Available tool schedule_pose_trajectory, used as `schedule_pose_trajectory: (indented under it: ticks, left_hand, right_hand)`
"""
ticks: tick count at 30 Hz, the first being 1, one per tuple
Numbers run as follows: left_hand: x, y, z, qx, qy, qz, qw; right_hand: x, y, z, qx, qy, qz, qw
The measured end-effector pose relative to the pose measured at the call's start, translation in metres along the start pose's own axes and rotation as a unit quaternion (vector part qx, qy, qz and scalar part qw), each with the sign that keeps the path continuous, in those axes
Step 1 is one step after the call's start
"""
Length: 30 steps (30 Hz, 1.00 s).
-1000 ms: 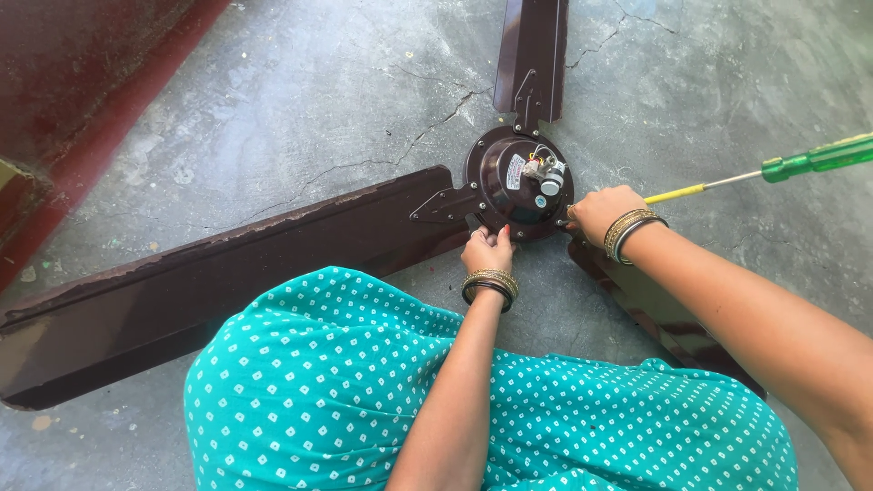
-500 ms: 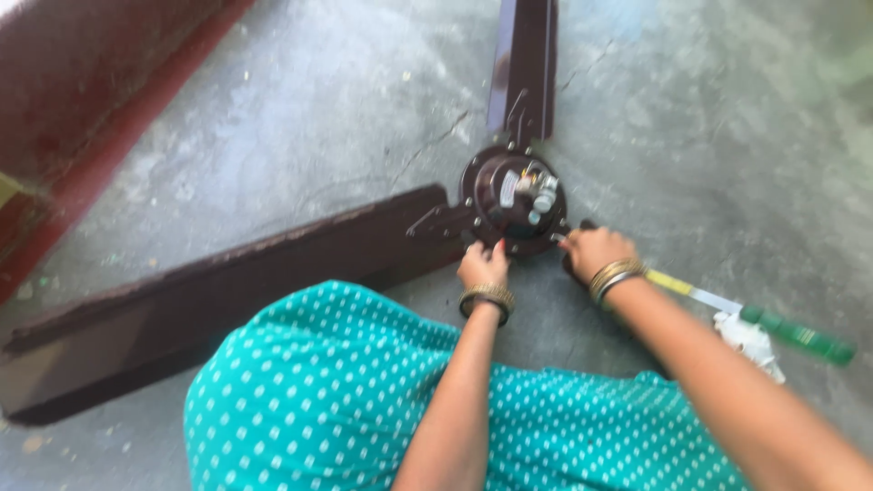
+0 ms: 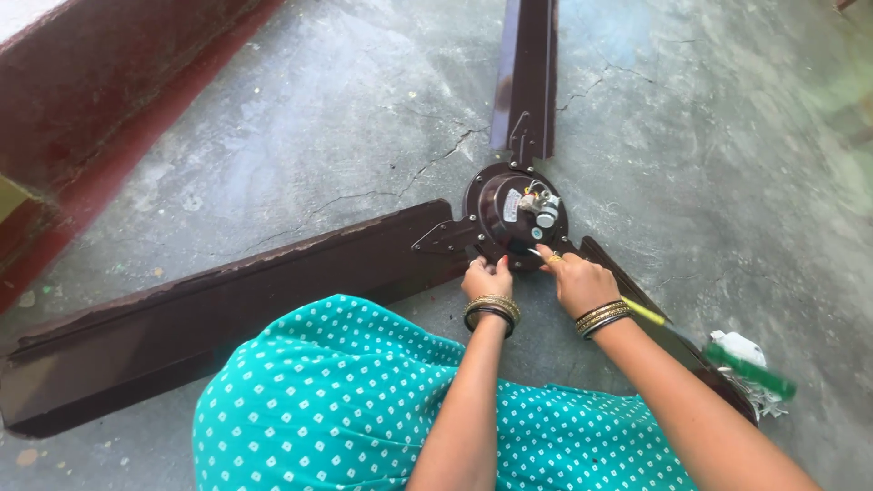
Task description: The person sits on the floor and uses a screwdriver to tighten screws on the central hub of a ceiling fan. They rotate the fan and continue securing the blades to the motor housing.
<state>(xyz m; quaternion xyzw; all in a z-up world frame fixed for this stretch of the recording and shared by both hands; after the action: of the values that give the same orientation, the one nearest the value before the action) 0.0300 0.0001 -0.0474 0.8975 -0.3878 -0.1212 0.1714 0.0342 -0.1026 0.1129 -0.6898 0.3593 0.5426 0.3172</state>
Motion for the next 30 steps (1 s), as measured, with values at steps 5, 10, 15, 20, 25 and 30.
schedule_pose_trajectory:
  ticks: [5, 10, 15, 20, 25, 30]
  left_hand:
    - [0.005, 0.003, 0.001, -0.012, 0.024, 0.009, 1.0]
    - [0.002, 0.005, -0.005, -0.019, 0.015, 0.005, 1.0]
    - [-0.002, 0.007, -0.009, -0.034, 0.015, 0.006, 0.999]
    - [-0.005, 0.01, -0.015, -0.034, 0.006, 0.019, 0.999]
    - [-0.009, 0.012, -0.019, -0.035, 0.011, 0.017, 0.999]
    - [-0.012, 0.015, -0.022, -0.044, 0.011, 0.026, 0.999]
  right_hand:
    - [-0.011, -0.018, 0.031, -0.047, 0.0, -0.035, 0.998]
    - [-0.024, -0.037, 0.05, -0.113, -0.029, -0.11, 0.987]
    - [-0.026, -0.049, 0.057, -0.127, -0.038, -0.133, 0.982]
    - [-0.022, -0.059, 0.057, -0.144, -0.025, -0.177, 0.973]
    - [-0.015, -0.068, 0.059, -0.168, 0.003, -0.168, 0.971]
    - [-0.014, -0.074, 0.058, -0.182, 0.015, -0.125, 0.975]
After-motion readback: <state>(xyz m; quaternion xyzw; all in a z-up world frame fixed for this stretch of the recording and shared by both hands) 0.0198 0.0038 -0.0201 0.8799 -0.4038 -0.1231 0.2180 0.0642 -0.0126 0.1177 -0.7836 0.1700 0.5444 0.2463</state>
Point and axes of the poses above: each hand's wrist, its own y-axis away from the middle knuckle, its own x-axis out of the palm, z = x × y, the point moved 2 cm from there along -y, towards the middle knuckle, and after that the axes turned 3 degrees about -y, right-handed, at the moved point
